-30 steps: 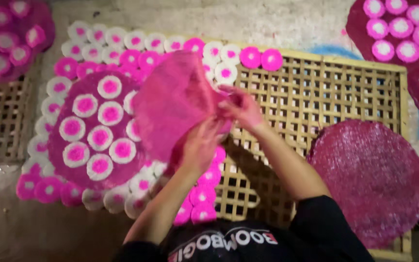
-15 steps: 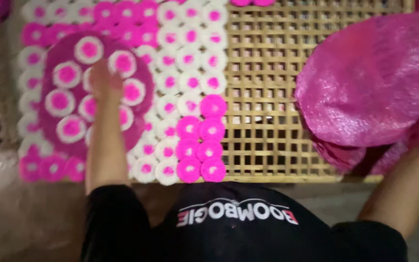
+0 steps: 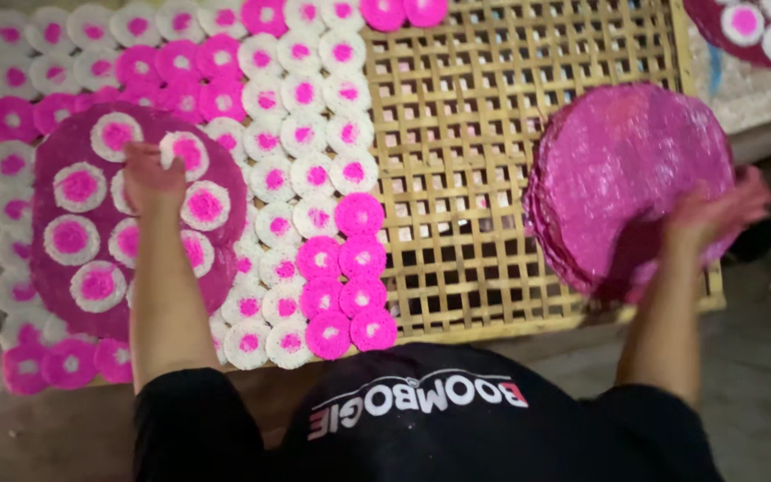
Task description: The person arranges pink and white circular objects onto a large pink glittery circular base placed on a woven bamboo tray. They repeatedly pick up the circles and place them in rows, then lift the completed base and move it to another tray.
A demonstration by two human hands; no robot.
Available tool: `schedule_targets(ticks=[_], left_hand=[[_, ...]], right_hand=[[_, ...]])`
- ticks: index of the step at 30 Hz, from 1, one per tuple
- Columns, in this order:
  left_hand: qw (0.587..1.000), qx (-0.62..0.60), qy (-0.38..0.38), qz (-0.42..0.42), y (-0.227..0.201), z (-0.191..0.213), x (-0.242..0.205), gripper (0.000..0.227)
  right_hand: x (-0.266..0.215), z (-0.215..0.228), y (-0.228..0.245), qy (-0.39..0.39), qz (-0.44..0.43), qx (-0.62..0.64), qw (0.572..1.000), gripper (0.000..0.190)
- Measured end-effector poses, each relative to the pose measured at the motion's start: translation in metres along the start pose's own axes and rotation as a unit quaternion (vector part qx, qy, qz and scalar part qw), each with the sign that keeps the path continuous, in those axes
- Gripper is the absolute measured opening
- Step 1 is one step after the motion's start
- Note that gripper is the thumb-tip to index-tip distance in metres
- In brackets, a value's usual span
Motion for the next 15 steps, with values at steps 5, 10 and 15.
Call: schedule_targets(ticks=[5, 10, 15], left_hand=[[0.987, -0.003, -0.013, -0.162, -0.087, -0.033, -0.026, 0.035], [0.946, -0.13, 0.232, -0.184, -0.204, -0.116, -0.116, 0.054], [0.966, -0.08, 0.204, -0.135, -0.19, -0.084, -0.11, 0.051]], right_hand=[[-0.119, -0.101, 0.247, 0.492, -0.03, 0.31, 0.813, 0.03], [-0.242, -0.157, 0.414, 0.701, -0.227, 0.577, 0.352, 0.049], [-0.19, -0.265, 0.417, 0.607, -0.187, 0.551, 0.541, 0.029]])
Point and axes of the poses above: each hand's wrist, its own x-axis towards the middle knuckle, its own z-axis out of the back of the hand, y = z × x, the point moved 7 cm from there along x, towards the middle knuckle, and after that the axes turned 6 degrees about -x, right-handed, at the moved point
